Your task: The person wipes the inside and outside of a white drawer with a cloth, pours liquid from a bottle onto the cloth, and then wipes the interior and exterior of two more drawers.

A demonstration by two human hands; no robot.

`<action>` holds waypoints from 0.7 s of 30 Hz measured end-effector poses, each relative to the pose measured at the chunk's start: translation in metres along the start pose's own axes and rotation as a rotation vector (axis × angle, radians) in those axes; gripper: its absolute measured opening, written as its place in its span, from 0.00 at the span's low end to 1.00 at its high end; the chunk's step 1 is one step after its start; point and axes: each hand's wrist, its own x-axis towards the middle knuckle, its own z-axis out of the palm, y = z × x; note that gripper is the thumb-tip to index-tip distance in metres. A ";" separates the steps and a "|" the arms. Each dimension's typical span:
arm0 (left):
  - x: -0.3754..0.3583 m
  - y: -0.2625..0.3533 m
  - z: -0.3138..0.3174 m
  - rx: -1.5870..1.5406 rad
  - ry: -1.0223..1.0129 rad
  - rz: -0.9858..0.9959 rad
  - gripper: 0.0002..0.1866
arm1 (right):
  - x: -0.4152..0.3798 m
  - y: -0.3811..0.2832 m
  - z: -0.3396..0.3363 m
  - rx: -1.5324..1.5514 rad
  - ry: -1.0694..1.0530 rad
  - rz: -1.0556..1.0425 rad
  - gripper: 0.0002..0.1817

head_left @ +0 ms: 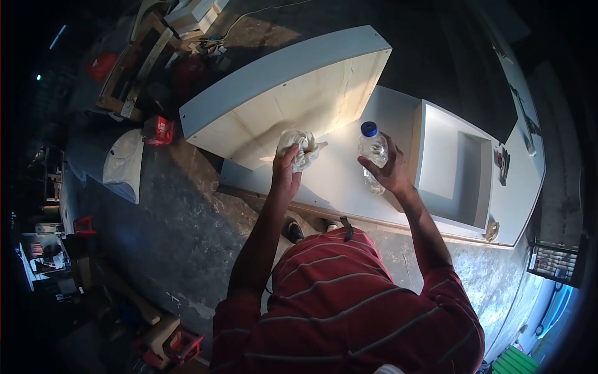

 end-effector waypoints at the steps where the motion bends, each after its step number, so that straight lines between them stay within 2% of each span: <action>1: 0.002 -0.001 -0.002 0.010 0.005 0.005 0.19 | -0.003 -0.011 0.003 0.019 -0.066 -0.005 0.34; 4: -0.004 0.006 0.011 0.109 0.046 0.060 0.19 | -0.010 -0.038 0.016 -0.073 -0.222 -0.103 0.35; 7: -0.008 0.009 0.007 0.121 -0.018 0.074 0.20 | -0.019 -0.045 0.036 -0.114 -0.359 -0.022 0.37; 12: -0.013 0.005 -0.009 0.032 -0.171 0.108 0.21 | -0.023 -0.058 0.045 -0.153 -0.417 0.003 0.38; 17: -0.027 0.014 -0.003 0.356 -0.211 0.236 0.23 | -0.016 -0.075 0.042 -0.186 -0.457 0.018 0.34; 19: -0.020 0.005 -0.014 0.275 -0.228 0.207 0.23 | -0.019 -0.070 0.047 -0.191 -0.424 -0.062 0.33; 21: -0.017 0.002 -0.019 0.195 -0.241 0.179 0.24 | -0.016 -0.076 0.046 -0.205 -0.471 -0.015 0.34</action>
